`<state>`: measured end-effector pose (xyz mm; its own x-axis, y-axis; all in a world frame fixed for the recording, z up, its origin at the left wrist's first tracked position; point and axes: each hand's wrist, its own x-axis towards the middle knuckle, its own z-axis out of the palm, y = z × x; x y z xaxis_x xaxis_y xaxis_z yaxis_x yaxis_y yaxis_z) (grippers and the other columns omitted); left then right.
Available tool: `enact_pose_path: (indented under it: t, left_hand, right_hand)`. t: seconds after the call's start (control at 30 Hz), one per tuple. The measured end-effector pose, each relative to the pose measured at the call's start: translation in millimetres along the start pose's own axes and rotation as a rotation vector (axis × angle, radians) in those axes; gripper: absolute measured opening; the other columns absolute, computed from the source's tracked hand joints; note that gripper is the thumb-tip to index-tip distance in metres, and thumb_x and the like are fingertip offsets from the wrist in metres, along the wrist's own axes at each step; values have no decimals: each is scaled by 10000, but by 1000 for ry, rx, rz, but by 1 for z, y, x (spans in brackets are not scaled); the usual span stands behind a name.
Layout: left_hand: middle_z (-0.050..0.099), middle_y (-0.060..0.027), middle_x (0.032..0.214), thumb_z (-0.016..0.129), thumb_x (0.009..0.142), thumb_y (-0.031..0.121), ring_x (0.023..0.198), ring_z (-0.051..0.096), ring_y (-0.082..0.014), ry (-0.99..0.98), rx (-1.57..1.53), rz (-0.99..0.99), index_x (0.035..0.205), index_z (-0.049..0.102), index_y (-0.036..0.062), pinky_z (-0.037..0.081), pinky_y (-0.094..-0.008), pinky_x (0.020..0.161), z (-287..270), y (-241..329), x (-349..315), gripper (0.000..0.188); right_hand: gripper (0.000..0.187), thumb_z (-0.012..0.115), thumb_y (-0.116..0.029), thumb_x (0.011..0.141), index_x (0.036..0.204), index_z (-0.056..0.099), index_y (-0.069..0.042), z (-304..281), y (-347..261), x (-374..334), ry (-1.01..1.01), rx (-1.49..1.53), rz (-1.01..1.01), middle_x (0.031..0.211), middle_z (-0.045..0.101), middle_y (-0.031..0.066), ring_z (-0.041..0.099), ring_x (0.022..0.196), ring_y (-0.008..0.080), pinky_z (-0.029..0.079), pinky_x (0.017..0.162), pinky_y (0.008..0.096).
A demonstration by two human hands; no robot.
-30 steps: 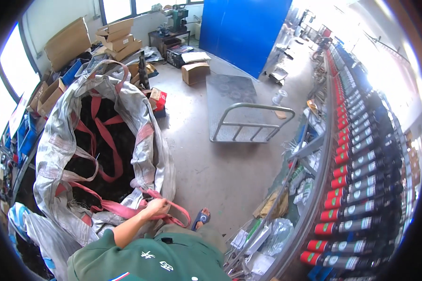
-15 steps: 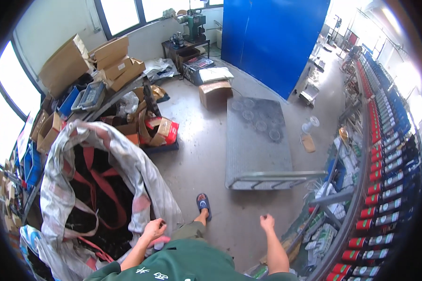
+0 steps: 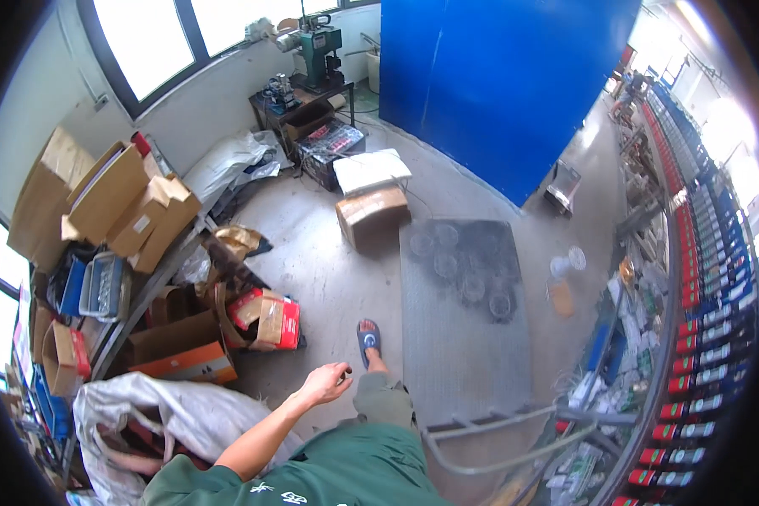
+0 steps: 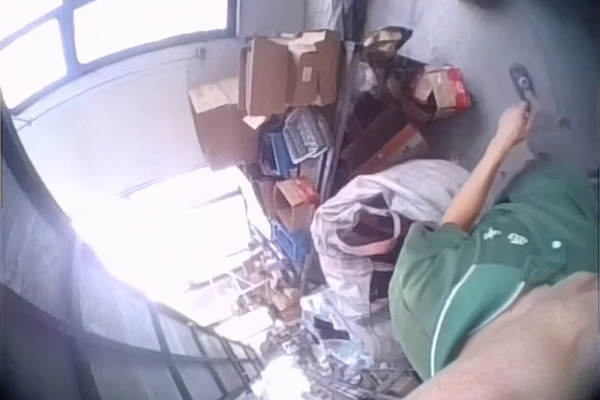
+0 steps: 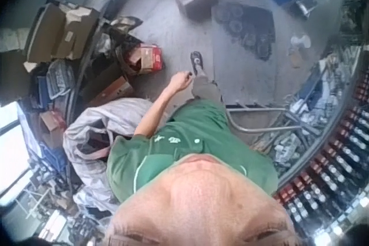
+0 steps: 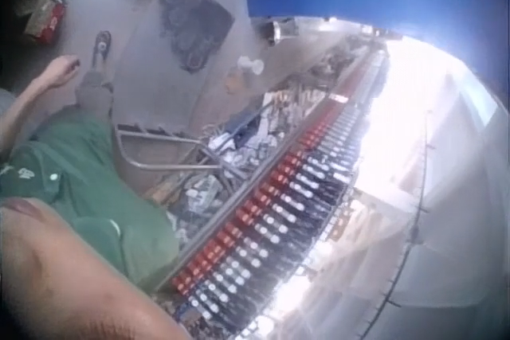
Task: The person collects a blue cable and a small circular component, then uses a wrench and a screwdriver to assemble the component by hand.
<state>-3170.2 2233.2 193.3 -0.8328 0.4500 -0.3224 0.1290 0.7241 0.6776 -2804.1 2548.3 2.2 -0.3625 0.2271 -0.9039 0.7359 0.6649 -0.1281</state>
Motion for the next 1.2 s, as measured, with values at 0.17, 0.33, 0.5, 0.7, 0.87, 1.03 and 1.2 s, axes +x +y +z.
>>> enact_pose_path:
  t: [0.17, 0.33, 0.5, 0.7, 0.87, 1.03, 1.2]
  left_hand:
    - [695, -201, 1041, 627, 921, 326, 1008, 658, -405, -60, 185, -123, 1136, 632, 57, 542, -499, 855, -116, -56, 135, 345]
    - [707, -227, 1036, 641, 909, 339, 991, 675, -415, 212, -152, -261, 1115, 651, 35, 541, -500, 856, -272, -117, 231, 367]
    - [729, -222, 965, 638, 895, 298, 944, 707, -383, 375, -200, -479, 1080, 666, 9, 561, -452, 838, -374, -250, 355, 344]
    - [739, -206, 954, 644, 863, 306, 931, 722, -330, 344, -435, -666, 1078, 695, 3, 556, -420, 851, -456, -430, 499, 376]
    - [702, -248, 1112, 627, 816, 241, 1103, 661, -402, 157, -410, -892, 1107, 728, 34, 535, -448, 947, -540, -552, 578, 371]
    - [703, -243, 1103, 607, 826, 239, 1080, 662, -416, -4, -329, -1003, 1082, 722, 28, 539, -468, 919, -639, -674, 672, 351]
    - [704, -259, 954, 581, 867, 247, 952, 678, -428, 18, -110, -721, 1051, 670, 44, 544, -514, 861, -726, -833, 854, 288]
  right_hand:
    - [314, 687, -287, 871, 928, 746, 16, -134, -163, 72, 19, -18, -37, 891, 752, 167, 730, 785, 261, 586, 719, 398]
    - [298, 682, -273, 880, 928, 745, 15, -290, -332, 133, 20, -62, -25, 891, 752, 163, 728, 757, 244, 586, 691, 388]
    - [191, 599, -123, 958, 1029, 679, 35, -403, -499, 246, 223, 380, 36, 837, 722, 127, 704, 674, 189, 512, 526, 341]
    - [290, 680, -265, 869, 897, 735, 18, -452, -756, 268, 100, -69, -40, 788, 724, 121, 682, 662, 211, 547, 616, 367]
    - [334, 666, -297, 883, 904, 728, 30, -466, -982, 290, 140, -21, -44, 817, 740, 117, 709, 713, 217, 538, 632, 359]
    - [310, 678, -266, 922, 858, 706, 36, -456, -1187, 403, 4, 223, 21, 800, 729, 116, 696, 682, 202, 540, 631, 360]
    - [328, 677, -245, 936, 1072, 685, 53, -429, -1347, 601, 180, -21, -189, 912, 723, 132, 667, 772, 197, 529, 718, 328]
